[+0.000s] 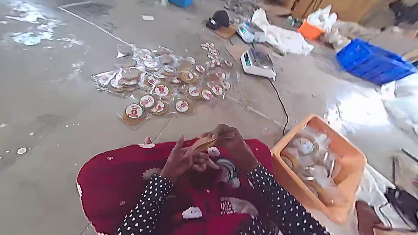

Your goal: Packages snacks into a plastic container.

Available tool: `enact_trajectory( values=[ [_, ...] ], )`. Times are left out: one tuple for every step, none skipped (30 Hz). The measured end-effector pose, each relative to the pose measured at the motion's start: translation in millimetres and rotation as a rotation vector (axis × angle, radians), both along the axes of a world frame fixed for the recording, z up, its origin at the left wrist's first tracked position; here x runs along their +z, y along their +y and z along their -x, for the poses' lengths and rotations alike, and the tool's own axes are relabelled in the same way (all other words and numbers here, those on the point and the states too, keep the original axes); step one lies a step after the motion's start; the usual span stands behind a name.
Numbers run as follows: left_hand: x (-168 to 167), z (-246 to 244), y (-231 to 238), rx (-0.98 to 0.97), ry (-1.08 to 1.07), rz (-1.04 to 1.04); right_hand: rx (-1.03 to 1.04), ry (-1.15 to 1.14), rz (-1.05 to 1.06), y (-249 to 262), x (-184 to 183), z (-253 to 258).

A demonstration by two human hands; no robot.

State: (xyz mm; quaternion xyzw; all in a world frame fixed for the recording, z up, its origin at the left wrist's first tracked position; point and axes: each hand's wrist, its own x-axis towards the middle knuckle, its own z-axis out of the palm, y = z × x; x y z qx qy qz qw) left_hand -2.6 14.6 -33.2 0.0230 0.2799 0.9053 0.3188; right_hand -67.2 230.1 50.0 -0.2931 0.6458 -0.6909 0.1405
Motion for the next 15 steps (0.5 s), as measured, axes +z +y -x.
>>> enact_trajectory(
  values=[
    [-2,-7,2,0.007,-0.005,-0.025,0.09,0.027,-0.012,2,-1,-8],
    [-4,-12,4,0.037,-0.001,-0.008,0.115,0.075,-0.043,5,-2,-12],
    [-3,-18,6,0.092,-0.022,0.049,0.081,0.113,-0.077,9,-3,-15],
    [3,-23,8,0.155,-0.046,0.089,-0.014,0.146,-0.119,15,-3,-18],
    [7,-26,8,0.212,-0.056,0.101,-0.143,0.179,-0.194,22,0,-23],
    [8,-29,7,0.267,-0.074,0.107,-0.278,0.206,-0.277,30,5,-29],
    [9,-30,5,0.324,-0.097,0.129,-0.397,0.215,-0.352,38,9,-35],
    [9,-30,2,0.372,-0.117,0.137,-0.476,0.204,-0.421,48,12,-42],
    [9,-30,0,0.422,-0.134,0.149,-0.525,0.198,-0.506,59,11,-49],
    [9,-30,-1,0.462,-0.137,0.149,-0.545,0.192,-0.617,69,7,-55],
    [8,-29,-1,0.498,-0.147,0.146,-0.531,0.175,-0.746,77,3,-61],
    [9,-28,0,0.524,-0.164,0.155,-0.498,0.14,-0.855,84,-1,-67],
    [11,-27,2,0.538,-0.189,0.174,-0.452,0.096,-0.937,89,-7,-72],
    [14,-27,5,0.557,-0.224,0.208,-0.408,0.057,-1.0,92,-13,-76],
    [18,-27,7,0.577,-0.256,0.243,-0.379,0.036,-1.046,94,-18,-79]
  ],
)
